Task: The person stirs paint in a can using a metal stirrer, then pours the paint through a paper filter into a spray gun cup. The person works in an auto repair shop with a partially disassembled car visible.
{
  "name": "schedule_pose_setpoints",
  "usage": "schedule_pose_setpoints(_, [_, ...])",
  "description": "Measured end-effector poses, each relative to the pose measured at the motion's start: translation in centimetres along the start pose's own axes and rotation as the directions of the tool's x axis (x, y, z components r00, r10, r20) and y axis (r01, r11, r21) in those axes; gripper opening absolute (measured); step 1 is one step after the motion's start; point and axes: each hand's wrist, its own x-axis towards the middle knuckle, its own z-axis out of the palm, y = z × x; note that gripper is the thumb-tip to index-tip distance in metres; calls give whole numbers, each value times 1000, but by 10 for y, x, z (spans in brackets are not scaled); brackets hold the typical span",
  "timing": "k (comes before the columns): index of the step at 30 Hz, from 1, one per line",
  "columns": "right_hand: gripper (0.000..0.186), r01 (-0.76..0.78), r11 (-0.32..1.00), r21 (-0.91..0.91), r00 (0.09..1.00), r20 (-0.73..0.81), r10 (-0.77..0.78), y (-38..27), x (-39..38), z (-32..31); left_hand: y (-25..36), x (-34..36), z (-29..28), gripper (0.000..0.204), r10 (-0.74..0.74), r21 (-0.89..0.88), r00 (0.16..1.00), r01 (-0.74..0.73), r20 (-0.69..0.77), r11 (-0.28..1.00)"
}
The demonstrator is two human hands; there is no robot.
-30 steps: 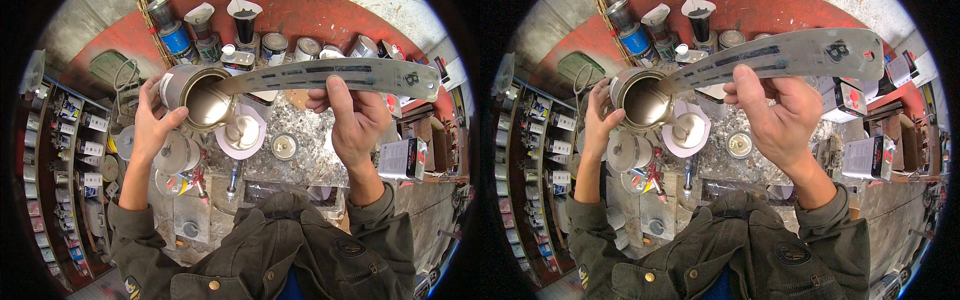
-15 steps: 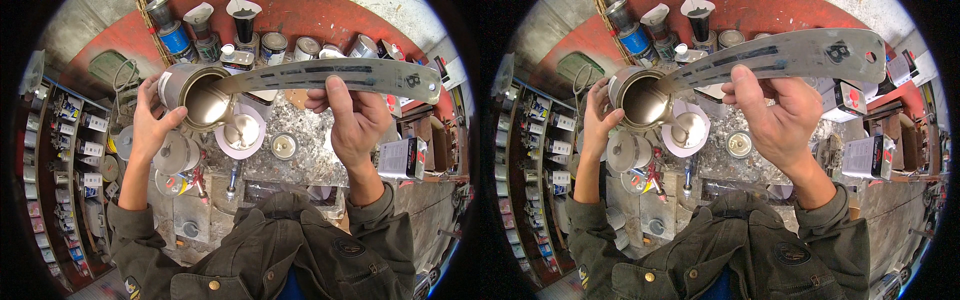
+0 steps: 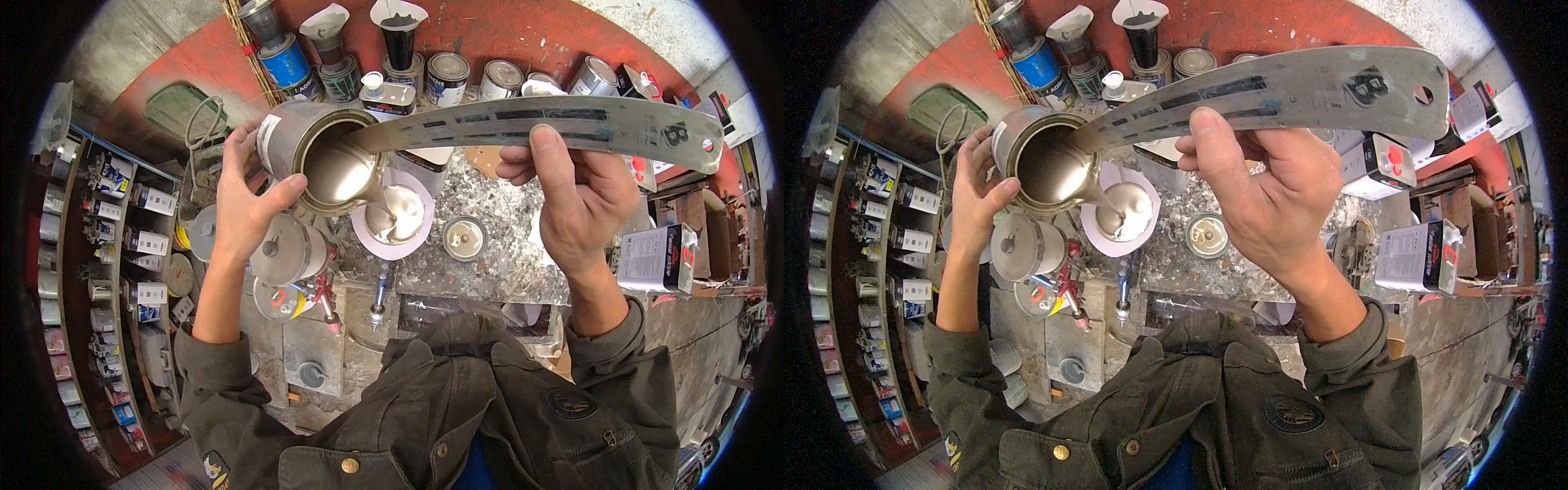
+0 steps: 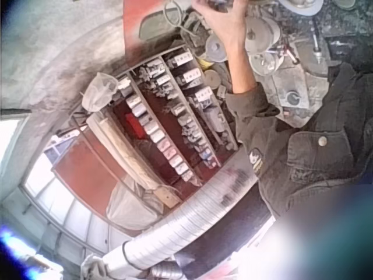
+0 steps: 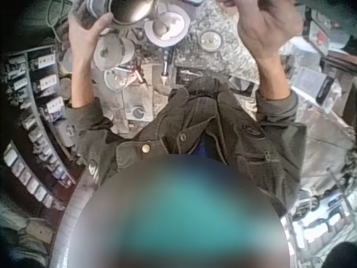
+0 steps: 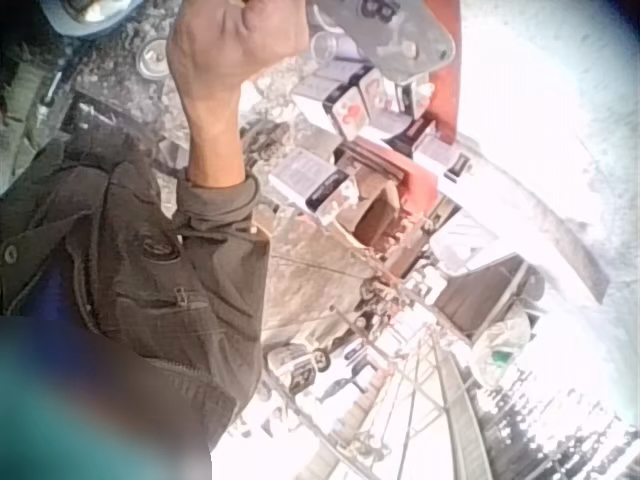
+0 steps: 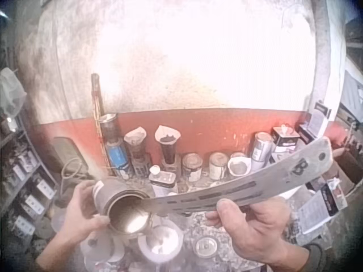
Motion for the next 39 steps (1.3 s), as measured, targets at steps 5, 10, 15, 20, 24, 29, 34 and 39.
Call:
schedule_pose_setpoints(5, [14,-15,1000,1,1000,-2,15,-1,0,-1,-1,0,0,115,4,11,1000,-4,-9,1000])
schedule_pose_setpoints(10, [14,12,1000,-28,1000,11,-12,-2,0,-1,-1,0,-1,114,7,12,1000,-6,-14,1000])
schedule_pose_setpoints(15, [14,29,999,-33,1000,8,-29,-2,0,0,0,0,-1,113,14,14,1000,-14,-14,1000])
schedule_pose_setpoints(20, [14,23,1000,-7,1000,-2,-23,-2,0,1,0,0,-1,112,20,10,1000,-19,-15,1000])
schedule_pose_setpoints(24, [14,40,998,-43,999,13,-39,-3,0,1,-1,1,0,110,31,-3,999,-31,-15,999])
schedule_pose_setpoints(29, [12,35,999,-32,999,8,-35,-3,0,1,0,1,1,109,35,-23,999,-36,-19,999])
schedule_pose_setpoints(34, [12,53,998,-39,998,18,-52,-4,0,1,3,1,1,107,33,-21,999,-34,-16,999])
schedule_pose_setpoints(39, [11,72,997,-28,997,24,-71,-4,0,1,4,1,0,106,34,-2,999,-34,-11,999])
